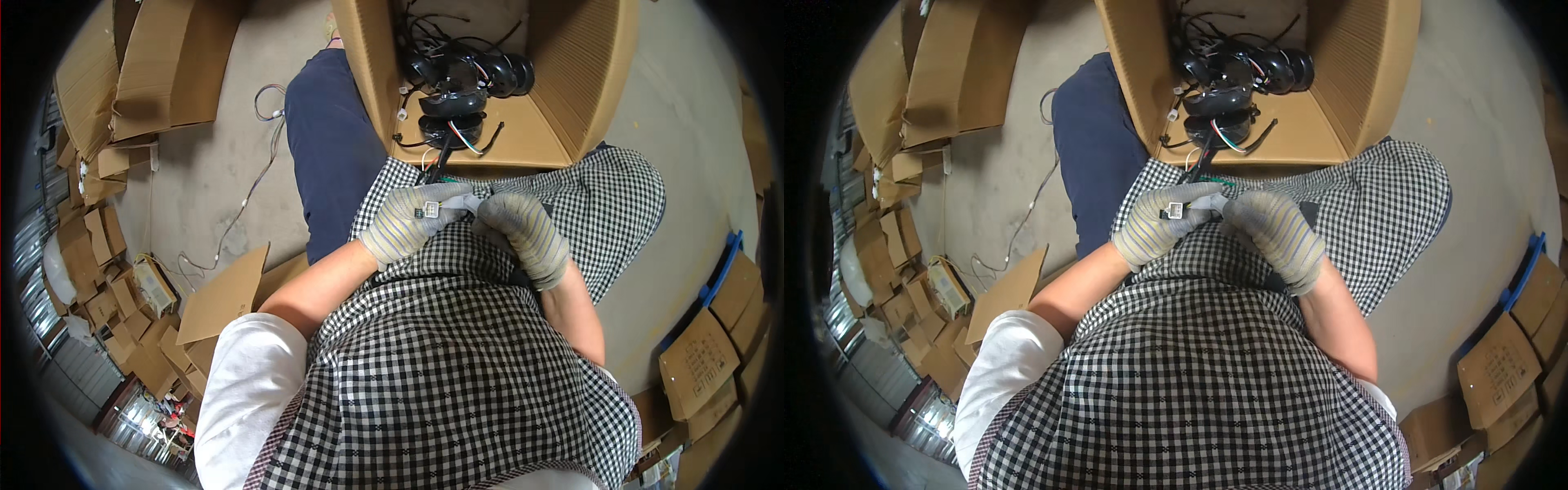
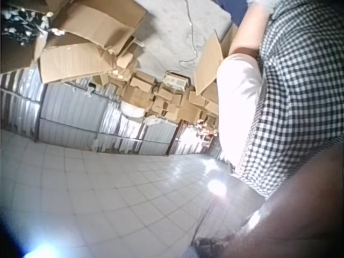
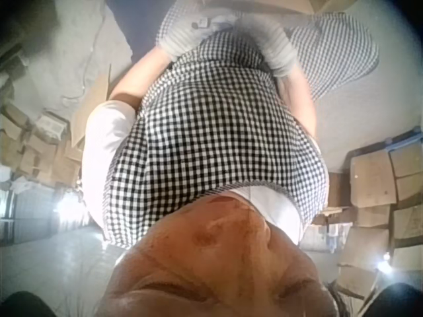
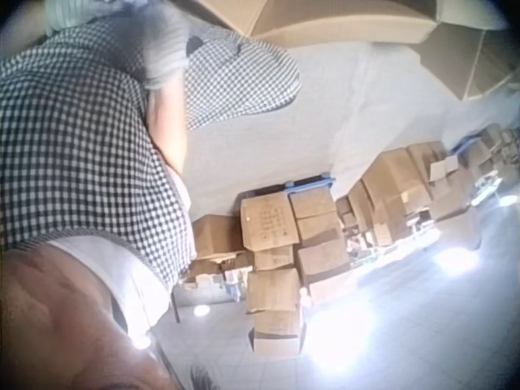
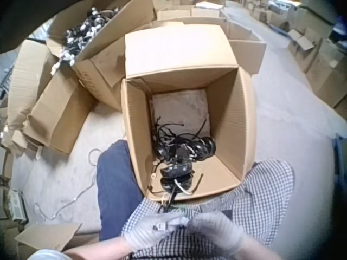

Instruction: The person packs black plastic light housing components into cardboard boxes by hand, checking the wire connectors on each component before placing it inside.

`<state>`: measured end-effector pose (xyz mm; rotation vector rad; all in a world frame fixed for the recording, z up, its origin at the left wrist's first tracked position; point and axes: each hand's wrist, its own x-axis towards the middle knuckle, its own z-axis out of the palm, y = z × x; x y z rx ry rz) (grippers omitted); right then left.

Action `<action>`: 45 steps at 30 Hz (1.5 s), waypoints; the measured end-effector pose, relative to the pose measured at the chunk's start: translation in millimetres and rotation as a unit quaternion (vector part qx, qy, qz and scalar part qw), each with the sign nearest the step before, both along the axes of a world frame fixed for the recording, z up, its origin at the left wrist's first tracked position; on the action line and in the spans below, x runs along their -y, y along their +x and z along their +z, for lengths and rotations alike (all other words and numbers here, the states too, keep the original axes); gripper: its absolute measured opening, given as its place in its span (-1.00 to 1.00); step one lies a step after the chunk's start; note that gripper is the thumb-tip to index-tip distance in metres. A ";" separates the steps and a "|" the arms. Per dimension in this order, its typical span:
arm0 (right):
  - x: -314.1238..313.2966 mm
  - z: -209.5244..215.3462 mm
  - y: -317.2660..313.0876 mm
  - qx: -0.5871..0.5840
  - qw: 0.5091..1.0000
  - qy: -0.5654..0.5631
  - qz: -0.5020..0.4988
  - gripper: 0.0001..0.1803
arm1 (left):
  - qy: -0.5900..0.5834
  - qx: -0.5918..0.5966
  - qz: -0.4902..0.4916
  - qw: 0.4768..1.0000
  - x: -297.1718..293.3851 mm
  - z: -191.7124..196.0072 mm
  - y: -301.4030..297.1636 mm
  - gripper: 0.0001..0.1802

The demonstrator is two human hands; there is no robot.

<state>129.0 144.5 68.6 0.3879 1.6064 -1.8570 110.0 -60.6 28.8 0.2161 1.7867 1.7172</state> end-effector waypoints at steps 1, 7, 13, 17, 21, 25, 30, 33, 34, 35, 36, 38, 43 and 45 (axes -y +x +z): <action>-0.7 1.3 1.6 0.002 1.000 0.002 -0.001 -0.63 | 0.002 0.002 -0.001 1.000 -0.8 -2.8 1.2 -0.62; -8.1 6.2 -0.4 0.099 0.988 -0.103 -0.051 -0.62 | -0.064 -0.321 -0.073 0.942 3.3 -2.4 -10.8 -0.67; -16.1 -11.6 -3.9 0.011 0.996 -0.084 0.034 -0.66 | -0.088 -0.331 -0.114 0.933 0.4 -0.5 -13.3 -0.63; -22.6 -30.3 -6.9 -0.014 0.991 -0.070 0.112 -0.63 | 0.058 -0.001 -0.125 0.990 -1.2 -6.3 -16.8 -0.56; -27.8 -45.7 -2.2 -0.020 0.984 -0.103 0.146 -0.61 | -0.044 0.161 -0.271 0.948 -1.2 -14.8 -33.6 -0.59; -27.3 -48.5 -5.0 0.076 0.972 -0.151 0.163 -0.71 | -0.020 0.138 -0.276 0.951 -1.5 -23.3 -30.8 -0.67; -18.5 -40.1 -13.2 0.085 0.977 -0.097 0.167 -0.63 | -0.001 0.169 -0.266 0.949 -1.4 -26.4 -30.1 -0.65; -22.8 -40.0 -14.5 0.136 0.972 -0.087 0.173 -0.62 | 0.031 0.168 -0.254 0.952 -5.0 -28.1 -31.2 -0.57; -25.7 -38.9 -16.2 0.107 0.979 -0.084 0.149 -0.61 | 0.019 0.230 -0.258 0.938 -6.9 -28.0 -34.7 -0.55; -25.6 -36.0 -20.2 0.078 0.986 -0.083 0.124 -0.60 | 0.007 0.292 -0.260 0.920 -7.2 -23.8 -38.9 -0.52; -25.5 -28.1 -24.5 0.075 0.989 -0.082 0.095 -0.59 | 0.007 0.308 -0.227 0.924 -8.0 -18.0 -39.5 -0.47; -28.1 -15.7 -30.8 0.092 0.990 -0.068 0.080 -0.58 | 0.076 0.225 -0.149 0.960 -15.9 -14.8 -29.9 -0.59; -42.3 -1.4 -19.4 0.110 0.993 -0.041 0.025 -0.56 | -0.050 -0.237 -0.115 0.963 -23.5 -16.3 -40.6 -0.66; -43.2 1.3 -12.9 0.119 0.992 -0.035 0.023 -0.56 | -0.037 -0.233 -0.131 0.963 -24.7 -19.8 -34.4 -0.65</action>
